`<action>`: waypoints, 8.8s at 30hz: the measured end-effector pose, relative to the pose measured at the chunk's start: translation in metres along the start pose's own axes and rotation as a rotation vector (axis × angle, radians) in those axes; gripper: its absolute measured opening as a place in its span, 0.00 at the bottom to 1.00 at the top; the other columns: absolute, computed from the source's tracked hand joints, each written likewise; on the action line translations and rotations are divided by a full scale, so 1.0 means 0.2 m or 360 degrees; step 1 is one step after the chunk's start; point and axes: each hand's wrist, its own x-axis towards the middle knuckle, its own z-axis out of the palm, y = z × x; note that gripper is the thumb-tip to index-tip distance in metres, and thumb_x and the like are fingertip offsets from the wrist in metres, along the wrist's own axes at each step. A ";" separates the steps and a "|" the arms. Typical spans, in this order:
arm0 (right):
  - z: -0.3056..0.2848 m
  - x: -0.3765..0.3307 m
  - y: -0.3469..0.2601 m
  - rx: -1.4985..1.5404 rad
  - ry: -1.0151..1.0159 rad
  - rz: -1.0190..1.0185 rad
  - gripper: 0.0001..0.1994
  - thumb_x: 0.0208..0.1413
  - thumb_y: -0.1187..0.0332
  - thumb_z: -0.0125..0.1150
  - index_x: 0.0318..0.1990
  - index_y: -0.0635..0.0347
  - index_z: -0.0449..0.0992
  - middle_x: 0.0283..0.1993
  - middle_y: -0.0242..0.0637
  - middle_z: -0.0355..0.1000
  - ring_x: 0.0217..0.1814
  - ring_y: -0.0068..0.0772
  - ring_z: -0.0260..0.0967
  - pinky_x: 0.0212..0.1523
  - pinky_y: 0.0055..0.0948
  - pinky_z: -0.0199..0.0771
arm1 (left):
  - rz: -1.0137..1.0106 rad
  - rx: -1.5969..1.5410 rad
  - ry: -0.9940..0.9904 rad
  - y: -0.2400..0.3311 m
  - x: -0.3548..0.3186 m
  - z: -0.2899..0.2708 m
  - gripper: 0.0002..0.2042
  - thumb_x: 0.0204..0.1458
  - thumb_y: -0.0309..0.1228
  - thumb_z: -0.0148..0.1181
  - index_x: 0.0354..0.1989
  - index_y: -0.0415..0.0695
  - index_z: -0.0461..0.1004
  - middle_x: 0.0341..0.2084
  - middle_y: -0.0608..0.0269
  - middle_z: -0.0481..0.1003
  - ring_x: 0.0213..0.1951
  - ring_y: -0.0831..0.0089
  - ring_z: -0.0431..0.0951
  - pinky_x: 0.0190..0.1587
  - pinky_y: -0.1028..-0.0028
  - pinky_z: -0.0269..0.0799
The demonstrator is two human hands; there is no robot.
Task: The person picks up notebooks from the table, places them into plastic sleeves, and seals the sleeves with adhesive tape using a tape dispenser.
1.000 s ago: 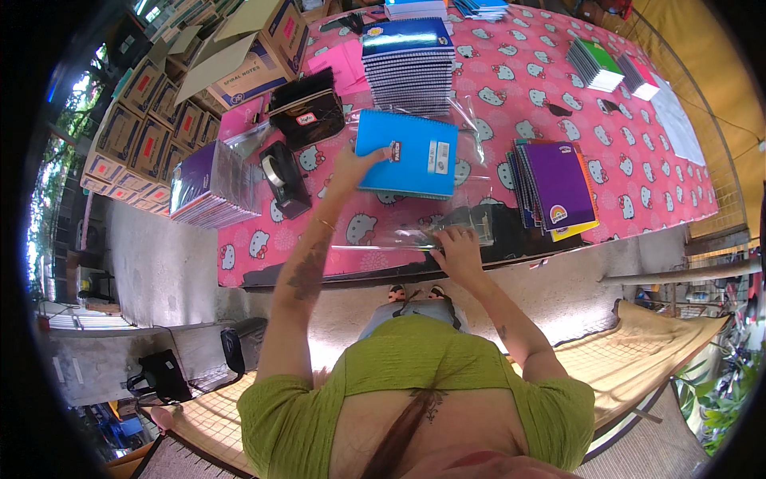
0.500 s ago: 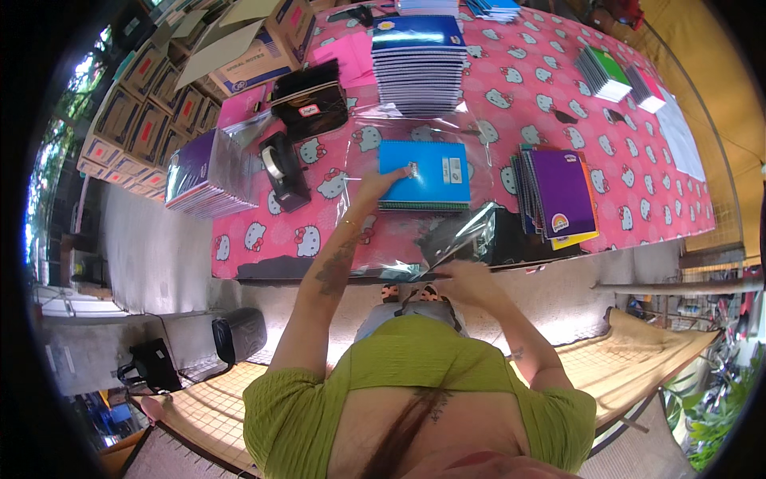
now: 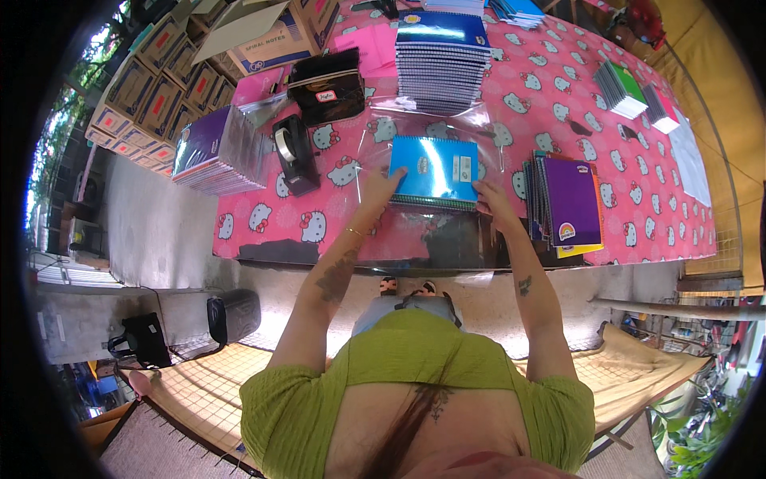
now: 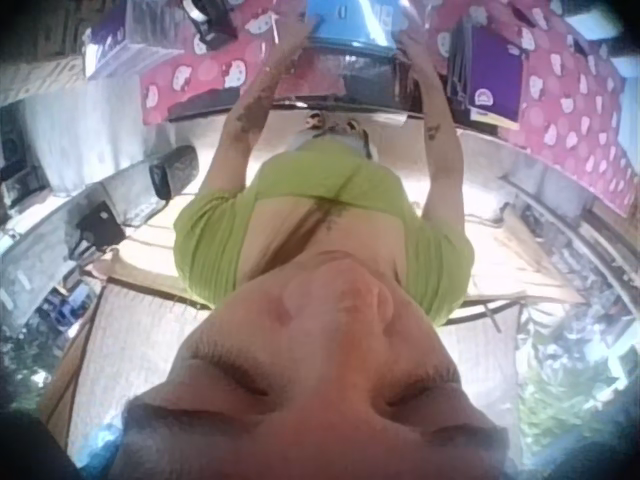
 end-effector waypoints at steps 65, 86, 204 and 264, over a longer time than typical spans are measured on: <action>0.16 -0.53 0.14 -0.1624 -0.0380 -0.1058 0.09 0.58 0.63 0.60 0.42 0.57 0.75 0.35 0.43 0.75 0.40 0.48 0.74 0.41 0.43 0.73 | 0.1232 0.0986 -0.0750 -0.22 -0.55 -0.35 0.09 0.55 0.33 0.62 0.40 0.44 0.74 0.30 0.55 0.74 0.33 0.54 0.76 0.36 0.58 0.70; -0.08 0.03 -0.05 0.0175 -0.0066 0.0008 0.12 0.65 0.59 0.53 0.48 0.56 0.72 0.48 0.40 0.74 0.50 0.35 0.75 0.51 0.33 0.75 | -0.0260 -0.0561 -0.0972 -0.10 0.33 -0.33 0.12 0.59 0.35 0.54 0.43 0.39 0.72 0.41 0.51 0.77 0.40 0.61 0.81 0.43 0.67 0.76; 0.65 -0.23 0.04 -0.2039 0.0497 -0.1295 0.29 0.54 0.56 0.61 0.64 0.53 0.69 0.69 0.48 0.60 0.74 0.51 0.53 0.67 0.68 0.46 | 0.1500 0.0627 -0.0028 0.17 -0.10 0.27 0.08 0.53 0.26 0.57 0.40 0.40 0.78 0.38 0.46 0.79 0.46 0.48 0.78 0.44 0.56 0.76; 0.38 -0.23 -0.16 -0.2146 0.0273 -0.1641 0.30 0.41 0.53 0.71 0.51 0.60 0.76 0.50 0.36 0.73 0.56 0.36 0.70 0.51 0.37 0.66 | 0.0040 0.0993 0.0964 -0.44 -0.19 -1.09 0.09 0.52 0.30 0.62 0.30 0.35 0.82 0.23 0.64 0.80 0.23 0.76 0.78 0.24 0.73 0.70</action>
